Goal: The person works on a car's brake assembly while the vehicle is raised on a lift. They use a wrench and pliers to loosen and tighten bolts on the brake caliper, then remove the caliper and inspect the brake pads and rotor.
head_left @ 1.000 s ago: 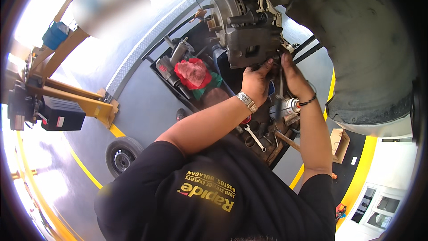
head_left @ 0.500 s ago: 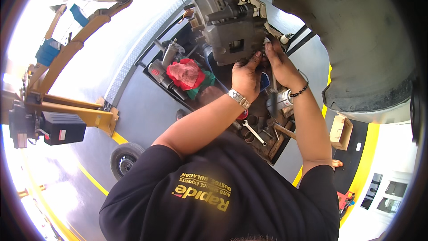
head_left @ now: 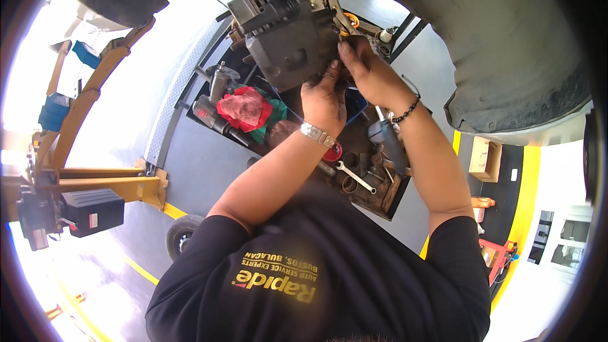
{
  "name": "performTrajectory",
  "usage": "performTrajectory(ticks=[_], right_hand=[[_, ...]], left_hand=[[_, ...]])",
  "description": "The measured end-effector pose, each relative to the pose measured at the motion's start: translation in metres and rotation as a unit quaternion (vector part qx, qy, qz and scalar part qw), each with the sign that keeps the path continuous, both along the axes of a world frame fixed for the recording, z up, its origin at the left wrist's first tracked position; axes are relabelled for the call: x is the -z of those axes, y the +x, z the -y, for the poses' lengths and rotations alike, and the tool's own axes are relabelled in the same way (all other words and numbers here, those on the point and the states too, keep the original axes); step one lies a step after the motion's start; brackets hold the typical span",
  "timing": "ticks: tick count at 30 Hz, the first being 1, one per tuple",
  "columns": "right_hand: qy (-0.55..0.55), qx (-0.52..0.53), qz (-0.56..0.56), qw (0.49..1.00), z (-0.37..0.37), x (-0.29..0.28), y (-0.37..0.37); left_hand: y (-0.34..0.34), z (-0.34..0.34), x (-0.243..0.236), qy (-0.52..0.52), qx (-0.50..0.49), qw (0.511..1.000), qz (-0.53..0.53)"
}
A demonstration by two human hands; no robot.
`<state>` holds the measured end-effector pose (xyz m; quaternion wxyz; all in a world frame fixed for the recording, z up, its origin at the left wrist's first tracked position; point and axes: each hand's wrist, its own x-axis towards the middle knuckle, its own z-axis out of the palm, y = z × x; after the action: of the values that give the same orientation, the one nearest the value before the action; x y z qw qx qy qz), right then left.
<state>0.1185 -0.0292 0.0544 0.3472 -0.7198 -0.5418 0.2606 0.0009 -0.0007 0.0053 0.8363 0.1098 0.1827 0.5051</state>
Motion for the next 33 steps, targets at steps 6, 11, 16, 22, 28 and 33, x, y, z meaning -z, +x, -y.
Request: performTrajectory(ticks=[6,11,16,22,28,33], right_hand=[[0.123,0.022,-0.031,0.992,0.001,0.015,-0.009],[0.078,-0.022,-0.017,0.997,0.002,0.001,-0.008],[-0.076,-0.065,-0.106,0.989,-0.004,-0.015,0.014],[0.049,-0.099,-0.127,0.986,0.002,0.028,0.014],[-0.114,-0.089,-0.034,0.989,-0.01,0.0,0.022],[-0.092,-0.081,0.026,0.992,-0.01,0.003,0.022]], left_hand=[[0.0,-0.001,0.002,0.045,0.003,0.999,-0.017],[0.002,-0.002,0.008,0.068,0.0,0.998,0.018],[-0.001,-0.002,0.012,0.041,0.016,0.999,-0.019],[0.001,-0.004,0.013,0.068,-0.002,0.998,-0.014],[0.002,-0.005,0.016,0.044,0.011,0.999,-0.02],[0.001,-0.005,0.013,0.023,-0.007,1.0,-0.019]])
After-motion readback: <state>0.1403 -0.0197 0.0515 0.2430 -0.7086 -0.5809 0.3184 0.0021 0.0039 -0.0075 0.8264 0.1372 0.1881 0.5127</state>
